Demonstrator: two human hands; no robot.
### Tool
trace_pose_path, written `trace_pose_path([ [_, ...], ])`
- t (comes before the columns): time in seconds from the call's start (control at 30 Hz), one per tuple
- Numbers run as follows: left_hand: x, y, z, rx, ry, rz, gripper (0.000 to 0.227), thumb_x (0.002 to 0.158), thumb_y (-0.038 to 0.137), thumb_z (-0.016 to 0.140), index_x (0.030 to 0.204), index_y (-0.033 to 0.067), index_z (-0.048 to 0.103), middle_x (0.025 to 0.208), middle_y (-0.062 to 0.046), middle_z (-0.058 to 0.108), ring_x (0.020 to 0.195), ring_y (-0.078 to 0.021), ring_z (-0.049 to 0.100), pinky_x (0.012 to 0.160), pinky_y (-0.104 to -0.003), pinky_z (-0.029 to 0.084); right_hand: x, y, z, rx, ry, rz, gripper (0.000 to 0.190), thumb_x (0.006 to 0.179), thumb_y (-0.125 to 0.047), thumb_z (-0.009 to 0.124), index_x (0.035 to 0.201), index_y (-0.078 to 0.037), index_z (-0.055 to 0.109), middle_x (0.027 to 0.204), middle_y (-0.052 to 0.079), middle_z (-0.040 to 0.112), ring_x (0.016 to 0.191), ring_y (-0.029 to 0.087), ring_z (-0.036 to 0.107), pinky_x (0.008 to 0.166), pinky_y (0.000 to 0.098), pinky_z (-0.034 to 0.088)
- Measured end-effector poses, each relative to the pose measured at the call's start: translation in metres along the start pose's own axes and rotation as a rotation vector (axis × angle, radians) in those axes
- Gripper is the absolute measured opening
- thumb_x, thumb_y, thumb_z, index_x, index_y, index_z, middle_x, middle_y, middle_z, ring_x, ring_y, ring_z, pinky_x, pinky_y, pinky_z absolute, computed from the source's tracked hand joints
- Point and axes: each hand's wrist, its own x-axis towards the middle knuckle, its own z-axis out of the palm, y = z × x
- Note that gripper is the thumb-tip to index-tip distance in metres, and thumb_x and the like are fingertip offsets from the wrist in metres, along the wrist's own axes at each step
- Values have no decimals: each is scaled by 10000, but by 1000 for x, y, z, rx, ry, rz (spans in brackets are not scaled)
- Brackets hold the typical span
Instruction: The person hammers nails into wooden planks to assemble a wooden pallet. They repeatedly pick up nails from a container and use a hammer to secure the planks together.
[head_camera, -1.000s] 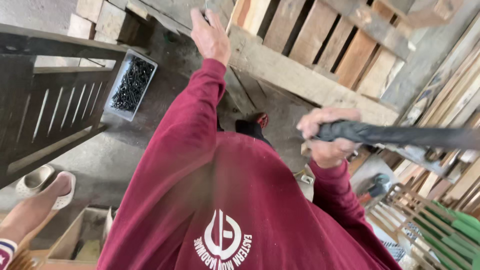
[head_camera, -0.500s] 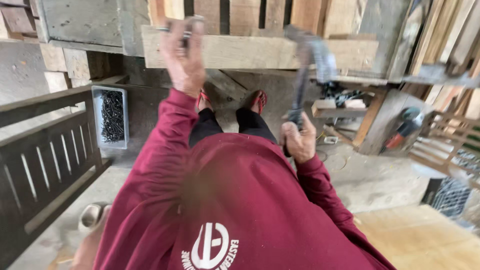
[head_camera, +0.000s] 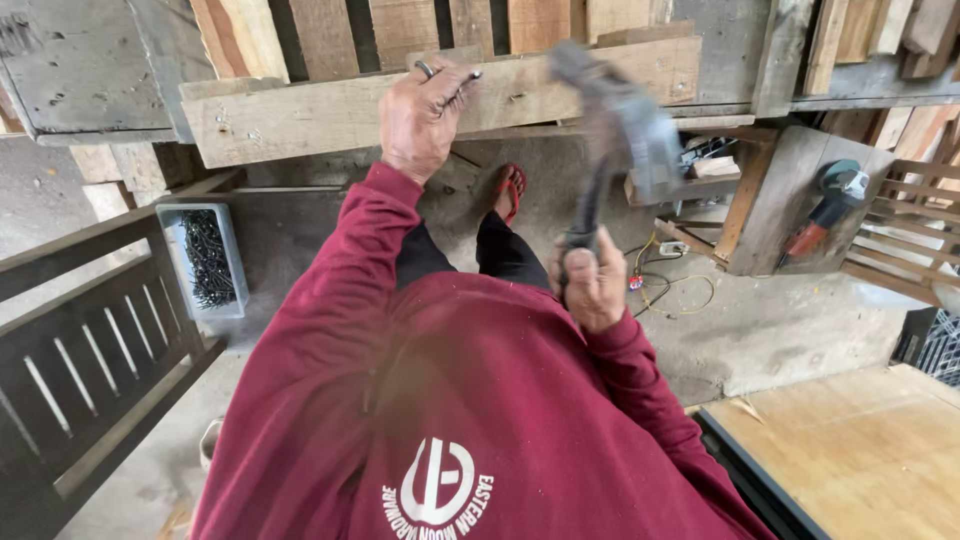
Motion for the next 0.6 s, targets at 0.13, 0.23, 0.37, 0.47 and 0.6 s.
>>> trace_pose_path([
  [0.13,4,2,-4,-86,-42,-36,116,980,120,777,1095,103,777,968,-88,748,825,-245,735,696,-353,572,23,-5,-2,-385,-91,110,259,1105,-269,591,1071,-12,583,718,40,565,581,92,492,497,266,422],
  [0.23,2,-11,-4,-88,-34,-6,185,938,88,766,1123,82,754,937,-109,727,815,-251,706,701,-355,572,30,-47,-11,-272,-126,-7,287,1079,-297,574,1116,-12,570,735,66,596,548,122,536,455,290,456],
  [0.37,13,-43,1,-364,205,-266,152,1075,46,595,1203,83,667,998,-48,746,869,-137,747,755,-304,647,43,-106,-12,284,-240,-550,422,998,-448,579,1164,-61,581,792,91,639,636,195,650,556,340,576],
  [0.47,30,-60,10,-293,455,-265,109,1113,85,579,1172,72,670,902,-27,737,801,-107,723,728,-293,636,63,-105,-10,103,-275,-743,471,1039,-534,497,1096,-78,600,765,80,622,629,198,630,566,335,561],
  [0.6,36,-61,16,-177,601,-266,147,1097,113,569,1192,56,666,819,-51,661,710,-96,632,640,-290,567,56,-62,-6,-396,-138,62,300,1069,-334,535,1032,-48,616,702,67,580,538,157,545,481,288,482],
])
